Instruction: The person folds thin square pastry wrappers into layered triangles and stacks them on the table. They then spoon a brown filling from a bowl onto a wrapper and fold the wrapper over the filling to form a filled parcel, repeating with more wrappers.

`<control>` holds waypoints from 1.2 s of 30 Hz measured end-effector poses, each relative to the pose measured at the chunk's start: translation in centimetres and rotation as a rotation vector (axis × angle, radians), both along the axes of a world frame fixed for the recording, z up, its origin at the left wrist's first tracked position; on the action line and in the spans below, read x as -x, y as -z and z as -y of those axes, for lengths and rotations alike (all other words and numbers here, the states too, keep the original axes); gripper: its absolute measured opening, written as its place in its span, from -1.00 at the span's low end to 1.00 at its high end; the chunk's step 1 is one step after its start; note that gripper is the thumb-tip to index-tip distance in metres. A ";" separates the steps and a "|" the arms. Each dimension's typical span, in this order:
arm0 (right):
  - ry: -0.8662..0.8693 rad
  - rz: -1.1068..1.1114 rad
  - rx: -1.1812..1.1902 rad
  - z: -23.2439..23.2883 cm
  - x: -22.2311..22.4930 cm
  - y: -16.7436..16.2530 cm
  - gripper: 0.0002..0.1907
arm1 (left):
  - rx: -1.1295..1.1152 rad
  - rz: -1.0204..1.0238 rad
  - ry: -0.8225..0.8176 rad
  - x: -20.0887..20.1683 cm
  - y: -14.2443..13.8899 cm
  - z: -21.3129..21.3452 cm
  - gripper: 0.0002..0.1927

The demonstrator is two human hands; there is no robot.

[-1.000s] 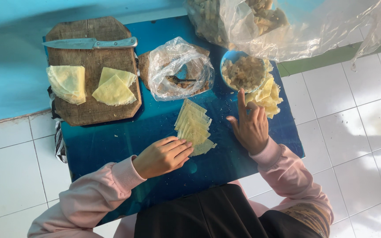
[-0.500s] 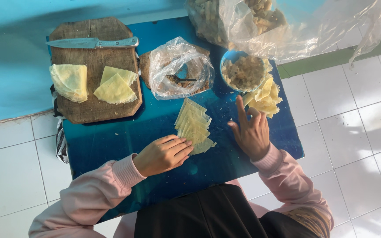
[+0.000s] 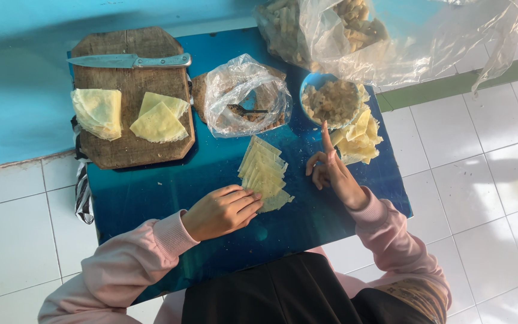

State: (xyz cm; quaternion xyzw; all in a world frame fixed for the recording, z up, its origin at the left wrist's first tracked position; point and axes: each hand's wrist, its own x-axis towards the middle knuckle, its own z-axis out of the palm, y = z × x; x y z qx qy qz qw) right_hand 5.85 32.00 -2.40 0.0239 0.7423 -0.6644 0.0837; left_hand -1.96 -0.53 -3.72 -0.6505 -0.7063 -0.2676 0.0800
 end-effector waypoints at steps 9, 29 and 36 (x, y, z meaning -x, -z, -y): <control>0.057 -0.189 -0.629 0.6 -2.2 -2.2 -0.25 | 0.001 0.016 -0.002 0.3 0.1 -0.3 -0.72; 0.242 -0.442 -2.324 3.8 1.2 4.0 0.09 | 0.020 0.076 0.020 0.0 -0.4 0.4 -0.72; 0.164 -0.428 -2.485 4.5 0.1 3.1 0.01 | 0.002 0.067 0.021 -0.2 -0.3 0.0 -0.70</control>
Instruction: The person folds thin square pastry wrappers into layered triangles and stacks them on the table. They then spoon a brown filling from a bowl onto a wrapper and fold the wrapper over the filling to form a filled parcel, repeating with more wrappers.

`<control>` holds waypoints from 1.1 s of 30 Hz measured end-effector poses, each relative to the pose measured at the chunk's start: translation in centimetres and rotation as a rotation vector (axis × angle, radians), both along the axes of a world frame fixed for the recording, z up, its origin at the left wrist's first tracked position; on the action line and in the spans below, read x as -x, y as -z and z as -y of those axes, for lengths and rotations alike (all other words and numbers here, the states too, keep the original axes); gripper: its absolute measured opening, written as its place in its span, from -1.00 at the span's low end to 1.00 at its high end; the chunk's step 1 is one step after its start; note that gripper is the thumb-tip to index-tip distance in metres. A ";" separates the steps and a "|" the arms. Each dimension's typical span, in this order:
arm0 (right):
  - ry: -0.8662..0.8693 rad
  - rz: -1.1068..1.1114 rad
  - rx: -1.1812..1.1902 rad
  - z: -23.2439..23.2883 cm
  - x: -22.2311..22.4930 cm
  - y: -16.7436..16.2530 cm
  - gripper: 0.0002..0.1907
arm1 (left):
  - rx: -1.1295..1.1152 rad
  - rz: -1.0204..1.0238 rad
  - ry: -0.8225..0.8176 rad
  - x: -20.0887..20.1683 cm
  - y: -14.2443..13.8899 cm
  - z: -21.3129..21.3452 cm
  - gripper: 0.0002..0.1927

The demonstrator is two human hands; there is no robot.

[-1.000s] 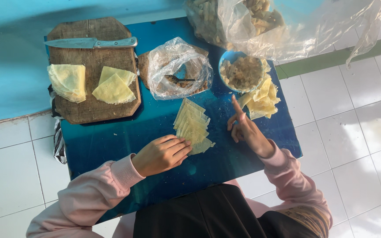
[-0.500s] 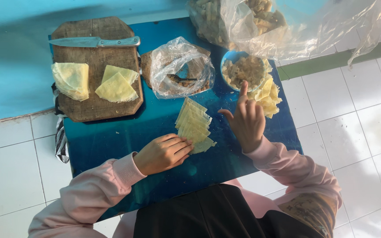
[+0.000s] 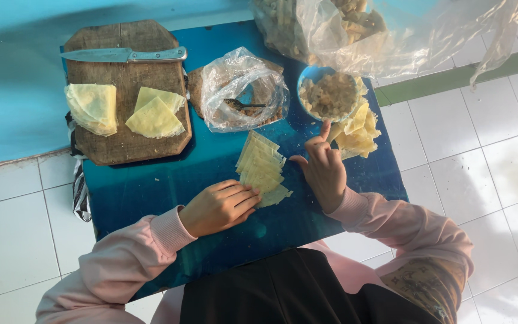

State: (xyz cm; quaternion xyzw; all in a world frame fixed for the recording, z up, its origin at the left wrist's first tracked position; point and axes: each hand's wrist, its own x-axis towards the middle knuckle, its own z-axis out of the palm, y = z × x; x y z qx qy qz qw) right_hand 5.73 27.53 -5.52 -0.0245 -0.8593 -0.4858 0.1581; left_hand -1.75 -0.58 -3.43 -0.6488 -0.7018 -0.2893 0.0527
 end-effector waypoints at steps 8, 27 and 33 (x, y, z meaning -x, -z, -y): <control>-0.290 0.048 0.465 2.9 -1.0 -5.6 -0.35 | -0.026 -0.004 -0.008 -0.8 -1.1 0.8 -0.73; -0.518 -0.032 0.679 9.5 10.1 -6.3 -0.57 | -0.113 -0.050 0.013 -1.5 -2.5 5.2 -0.74; -0.509 -0.011 0.681 9.1 10.1 -6.1 -0.48 | -0.237 -0.125 -0.411 1.5 -6.1 4.2 -0.75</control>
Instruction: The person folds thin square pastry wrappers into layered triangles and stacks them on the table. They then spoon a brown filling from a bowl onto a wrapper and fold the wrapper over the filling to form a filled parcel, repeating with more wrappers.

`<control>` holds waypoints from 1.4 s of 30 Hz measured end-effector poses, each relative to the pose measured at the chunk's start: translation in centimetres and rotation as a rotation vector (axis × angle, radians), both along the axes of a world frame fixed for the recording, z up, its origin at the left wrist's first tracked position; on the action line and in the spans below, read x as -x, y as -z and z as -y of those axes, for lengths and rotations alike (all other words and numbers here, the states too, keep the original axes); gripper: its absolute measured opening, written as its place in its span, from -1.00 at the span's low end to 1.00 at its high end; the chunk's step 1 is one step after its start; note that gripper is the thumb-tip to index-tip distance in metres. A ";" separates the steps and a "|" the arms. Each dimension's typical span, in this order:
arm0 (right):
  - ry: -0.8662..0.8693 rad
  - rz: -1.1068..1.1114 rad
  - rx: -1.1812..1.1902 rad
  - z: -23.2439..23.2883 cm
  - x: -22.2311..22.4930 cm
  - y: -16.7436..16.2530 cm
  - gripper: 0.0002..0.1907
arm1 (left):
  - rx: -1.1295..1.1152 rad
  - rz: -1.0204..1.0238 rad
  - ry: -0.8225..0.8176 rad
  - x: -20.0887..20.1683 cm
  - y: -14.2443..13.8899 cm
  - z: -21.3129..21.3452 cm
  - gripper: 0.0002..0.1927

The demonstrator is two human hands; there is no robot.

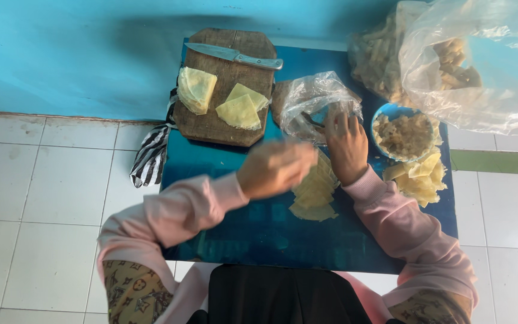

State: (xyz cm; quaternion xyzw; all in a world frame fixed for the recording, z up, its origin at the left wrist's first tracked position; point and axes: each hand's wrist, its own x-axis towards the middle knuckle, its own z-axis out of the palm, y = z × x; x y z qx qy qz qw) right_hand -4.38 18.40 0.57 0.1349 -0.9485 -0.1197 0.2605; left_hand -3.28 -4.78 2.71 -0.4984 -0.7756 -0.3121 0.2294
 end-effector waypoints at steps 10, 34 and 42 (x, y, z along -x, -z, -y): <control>0.019 0.087 0.159 -1.2 -2.6 -0.9 -0.69 | 0.505 0.294 -0.622 12.1 -2.0 -7.5 -0.46; -0.080 0.014 0.193 -2.9 -4.3 -2.3 -0.60 | 0.176 0.176 -0.410 5.6 1.9 -5.6 -0.52; -0.057 0.082 0.209 -1.7 -3.2 0.3 -0.85 | 0.240 0.080 -0.471 4.4 1.5 -6.2 -0.24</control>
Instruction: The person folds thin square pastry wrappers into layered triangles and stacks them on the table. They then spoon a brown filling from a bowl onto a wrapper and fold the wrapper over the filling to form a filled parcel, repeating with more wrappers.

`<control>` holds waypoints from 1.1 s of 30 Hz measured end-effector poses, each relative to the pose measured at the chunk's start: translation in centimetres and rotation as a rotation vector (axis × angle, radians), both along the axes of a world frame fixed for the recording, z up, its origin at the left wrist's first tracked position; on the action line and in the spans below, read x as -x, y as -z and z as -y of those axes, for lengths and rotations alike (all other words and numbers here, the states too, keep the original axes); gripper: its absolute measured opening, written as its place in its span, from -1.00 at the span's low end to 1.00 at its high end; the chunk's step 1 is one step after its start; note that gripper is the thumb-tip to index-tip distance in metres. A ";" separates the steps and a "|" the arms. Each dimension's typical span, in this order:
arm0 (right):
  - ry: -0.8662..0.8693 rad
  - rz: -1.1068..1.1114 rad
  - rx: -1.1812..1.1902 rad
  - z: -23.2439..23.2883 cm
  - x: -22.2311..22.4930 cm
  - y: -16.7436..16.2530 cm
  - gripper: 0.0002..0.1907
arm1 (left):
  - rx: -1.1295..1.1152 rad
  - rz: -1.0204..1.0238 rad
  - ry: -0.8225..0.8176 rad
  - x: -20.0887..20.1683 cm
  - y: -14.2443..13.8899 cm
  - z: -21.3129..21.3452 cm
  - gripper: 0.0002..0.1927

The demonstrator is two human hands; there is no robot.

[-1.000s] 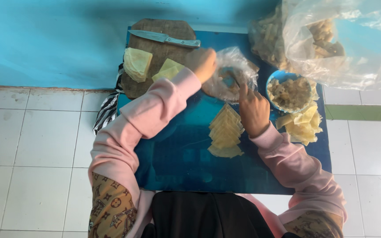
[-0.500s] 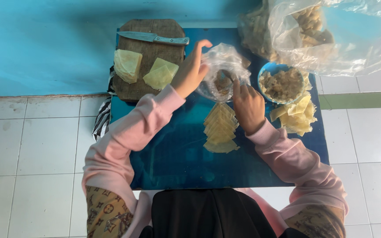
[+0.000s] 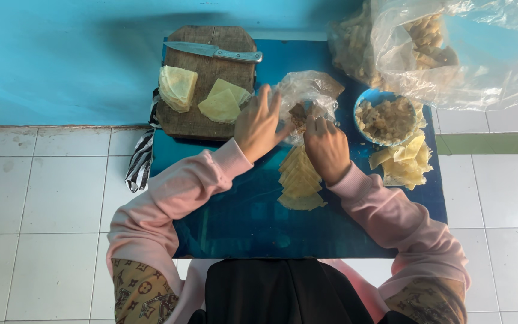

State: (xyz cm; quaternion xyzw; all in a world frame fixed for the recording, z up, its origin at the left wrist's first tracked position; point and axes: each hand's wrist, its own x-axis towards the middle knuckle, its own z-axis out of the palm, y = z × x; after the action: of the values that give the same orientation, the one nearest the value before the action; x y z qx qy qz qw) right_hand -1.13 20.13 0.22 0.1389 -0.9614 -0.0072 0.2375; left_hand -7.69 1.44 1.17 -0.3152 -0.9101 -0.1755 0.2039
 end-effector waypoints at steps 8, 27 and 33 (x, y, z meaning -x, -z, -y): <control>-0.046 -0.036 0.096 0.2 2.2 0.4 -0.78 | 0.224 -0.073 -0.234 2.3 0.7 -1.7 -0.53; -0.117 0.100 0.226 1.1 2.2 0.2 -0.75 | -0.019 -0.147 -0.021 -2.1 -3.3 2.0 -0.20; -0.054 -0.007 0.045 0.1 2.1 0.1 -0.62 | -0.031 -0.153 -0.003 -5.4 -3.4 4.7 -0.49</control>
State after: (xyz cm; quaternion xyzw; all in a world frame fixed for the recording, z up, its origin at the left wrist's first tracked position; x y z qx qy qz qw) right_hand -3.25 20.01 0.11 0.1593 -0.9564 0.0203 0.2440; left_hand -2.26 -3.30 4.53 -0.3231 -0.8895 -0.1649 0.2778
